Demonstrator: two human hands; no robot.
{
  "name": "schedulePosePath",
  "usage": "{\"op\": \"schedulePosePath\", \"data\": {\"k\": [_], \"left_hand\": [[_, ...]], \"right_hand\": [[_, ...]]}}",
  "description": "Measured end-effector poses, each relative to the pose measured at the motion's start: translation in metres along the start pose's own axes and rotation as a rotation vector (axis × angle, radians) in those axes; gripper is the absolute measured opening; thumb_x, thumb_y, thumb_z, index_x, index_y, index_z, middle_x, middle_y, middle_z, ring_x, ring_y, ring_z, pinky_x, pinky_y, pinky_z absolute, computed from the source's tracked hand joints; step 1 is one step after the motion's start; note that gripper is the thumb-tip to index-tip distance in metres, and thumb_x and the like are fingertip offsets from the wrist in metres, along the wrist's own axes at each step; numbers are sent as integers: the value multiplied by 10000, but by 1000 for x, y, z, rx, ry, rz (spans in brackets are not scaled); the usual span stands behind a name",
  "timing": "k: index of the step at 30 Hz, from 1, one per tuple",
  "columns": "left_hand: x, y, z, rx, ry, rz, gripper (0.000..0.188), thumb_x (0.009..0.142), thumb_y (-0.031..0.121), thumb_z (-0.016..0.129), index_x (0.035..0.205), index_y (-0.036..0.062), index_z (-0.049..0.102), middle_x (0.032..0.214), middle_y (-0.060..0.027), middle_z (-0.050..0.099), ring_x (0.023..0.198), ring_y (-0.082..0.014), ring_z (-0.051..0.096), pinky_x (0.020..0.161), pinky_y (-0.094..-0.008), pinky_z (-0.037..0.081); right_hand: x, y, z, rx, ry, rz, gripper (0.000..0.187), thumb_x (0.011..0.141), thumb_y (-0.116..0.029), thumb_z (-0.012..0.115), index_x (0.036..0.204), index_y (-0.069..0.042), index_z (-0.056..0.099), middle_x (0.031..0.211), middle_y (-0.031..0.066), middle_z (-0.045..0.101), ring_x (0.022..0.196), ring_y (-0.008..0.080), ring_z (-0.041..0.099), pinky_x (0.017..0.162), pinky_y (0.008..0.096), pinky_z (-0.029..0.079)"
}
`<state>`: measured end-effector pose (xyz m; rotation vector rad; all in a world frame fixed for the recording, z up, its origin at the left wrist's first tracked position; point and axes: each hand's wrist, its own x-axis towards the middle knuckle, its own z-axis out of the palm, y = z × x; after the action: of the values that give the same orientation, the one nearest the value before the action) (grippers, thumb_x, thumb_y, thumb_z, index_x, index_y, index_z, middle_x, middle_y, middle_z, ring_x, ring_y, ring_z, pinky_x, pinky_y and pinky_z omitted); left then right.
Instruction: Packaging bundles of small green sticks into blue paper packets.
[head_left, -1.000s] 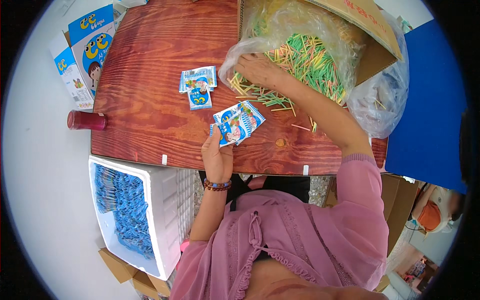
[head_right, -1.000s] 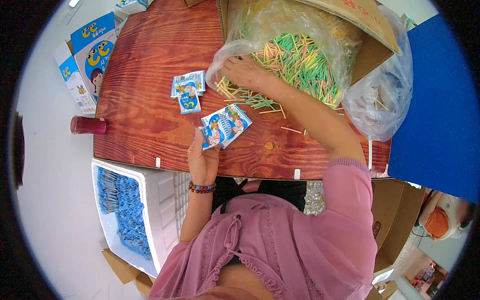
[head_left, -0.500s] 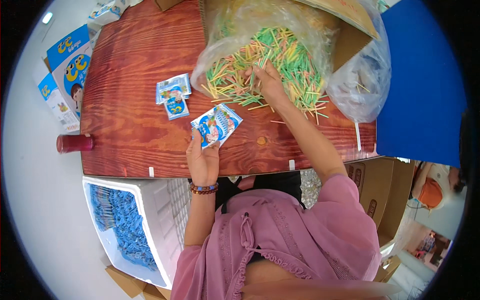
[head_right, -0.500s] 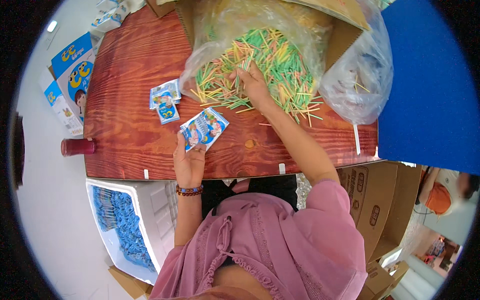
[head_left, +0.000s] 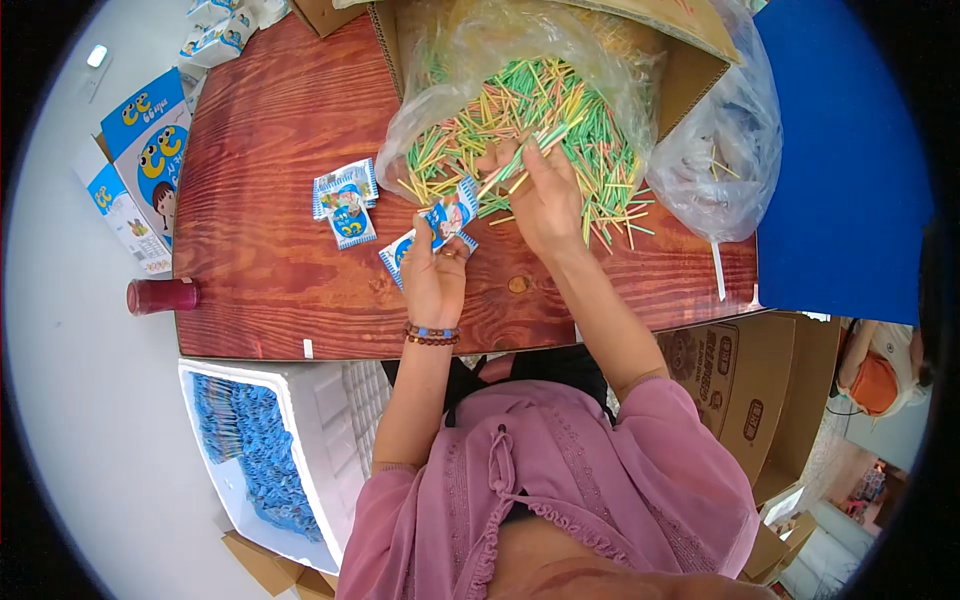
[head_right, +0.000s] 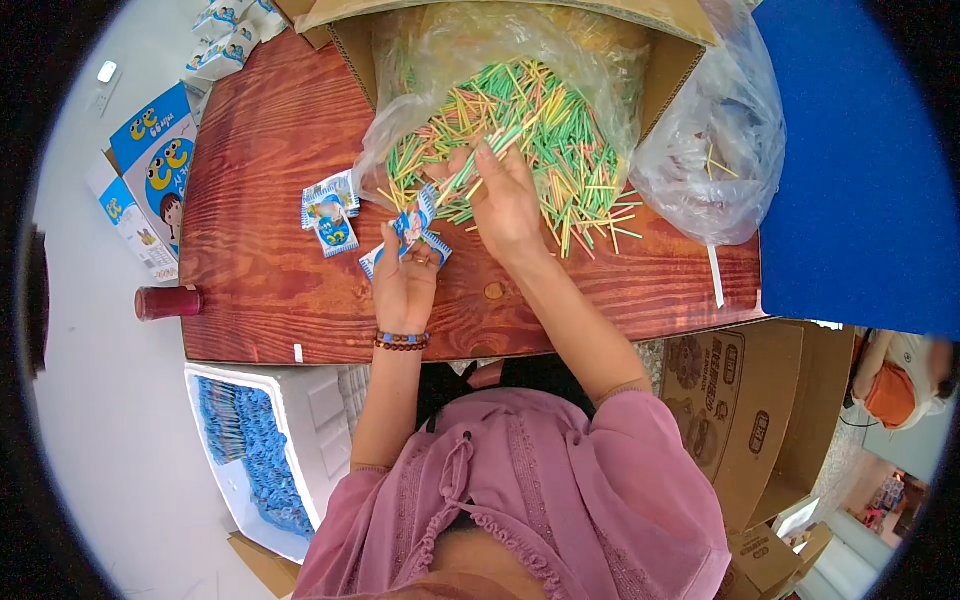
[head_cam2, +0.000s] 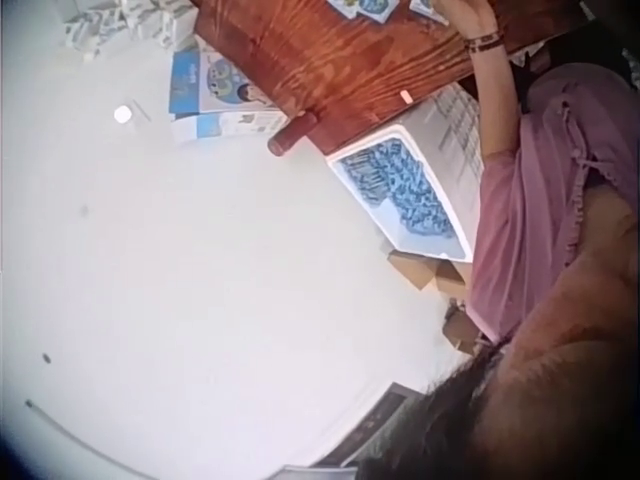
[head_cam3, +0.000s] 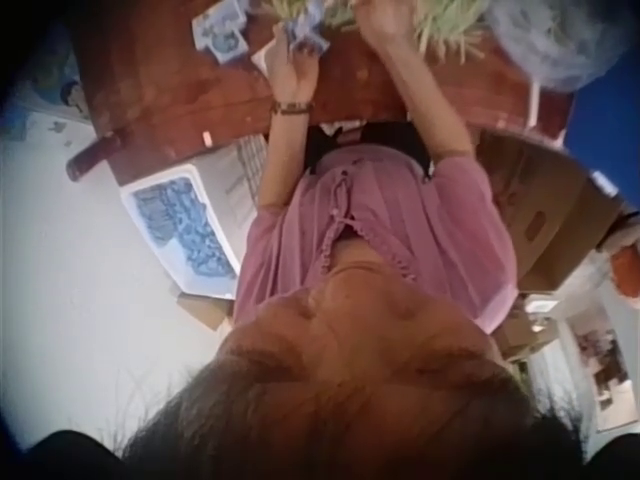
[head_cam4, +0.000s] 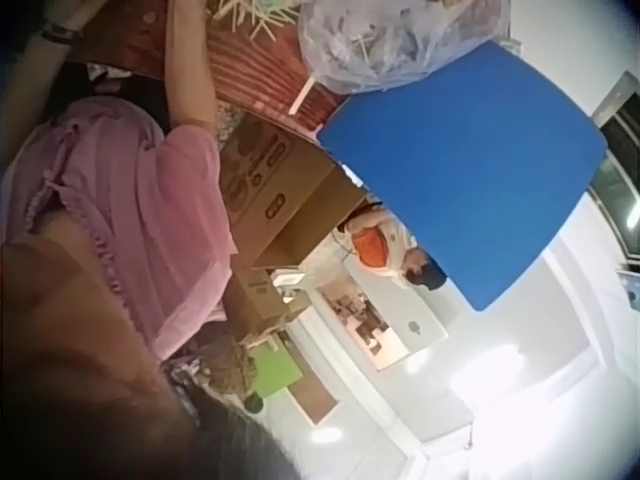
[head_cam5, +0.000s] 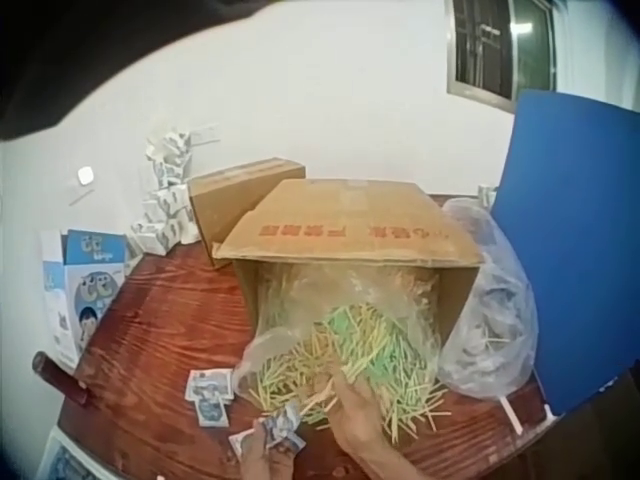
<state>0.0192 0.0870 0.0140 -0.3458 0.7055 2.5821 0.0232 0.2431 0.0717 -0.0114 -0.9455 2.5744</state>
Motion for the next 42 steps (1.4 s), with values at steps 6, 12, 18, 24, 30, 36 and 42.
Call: {"op": "schedulePosePath", "data": {"k": [6, 12, 18, 24, 30, 36, 42], "left_hand": [[-4, 3, 9, 79, 71, 5, 282, 972, 369, 567, 1023, 93, 591, 827, 12, 574, 735, -96, 508, 726, -275, 441], [-6, -1, 3, 17, 6, -1, 283, 992, 330, 546, 1116, 84, 612, 1000, 0, 655, 770, -81, 540, 732, -255, 457], [-8, -2, 0, -3, -15, 6, 282, 988, 342, 549, 1071, 76, 598, 974, -9, 648, 744, -96, 519, 719, -267, 451], [-10, -6, 11, 41, -14, 69, 281, 1004, 331, 522, 1086, 72, 596, 974, -17, 650, 790, -112, 555, 736, -277, 463], [-10, -10, 11, 125, -44, 175, 309, 1013, 334, 500, 1102, 58, 607, 1067, -46, 671, 941, -132, 612, 790, -306, 476], [-13, -7, 13, 190, -66, 248, 331, 1019, 331, 489, 1086, 38, 629, 1094, -53, 672, 1001, -149, 619, 849, -333, 479], [-11, -8, 9, 208, -77, 249, 393, 1008, 372, 497, 1143, 19, 606, 1141, -51, 648, 997, -154, 588, 873, -335, 462]], "right_hand": [[-6, -3, 12, -74, -51, -151, 121, 1015, -172, 455, 1078, -71, 476, 911, 72, 579, 987, 259, 616, 1014, 458, 412], [-9, 6, 15, -97, -12, -232, 102, 1017, -155, 446, 1076, -74, 468, 902, 77, 588, 960, 272, 647, 1135, 482, 276], [-10, 6, 15, -68, 32, -259, 93, 1012, -143, 454, 1067, -68, 461, 912, 84, 587, 963, 272, 645, 1127, 486, 292], [-16, 15, 19, -84, 13, -202, 109, 1021, -147, 432, 1081, -56, 444, 909, 97, 586, 943, 290, 652, 1034, 463, 408], [-18, 15, 29, -281, 166, -177, 130, 1021, -110, 386, 1117, -32, 427, 868, 102, 599, 1017, 306, 649, 959, 417, 454], [-16, 15, 25, -310, 103, -170, 174, 1011, -80, 373, 1172, -28, 413, 872, 104, 604, 1046, 325, 640, 974, 416, 444], [-17, 19, 22, -327, 23, -210, 163, 1023, -133, 411, 1135, -15, 422, 907, 99, 611, 958, 214, 634, 948, 352, 457]]}}
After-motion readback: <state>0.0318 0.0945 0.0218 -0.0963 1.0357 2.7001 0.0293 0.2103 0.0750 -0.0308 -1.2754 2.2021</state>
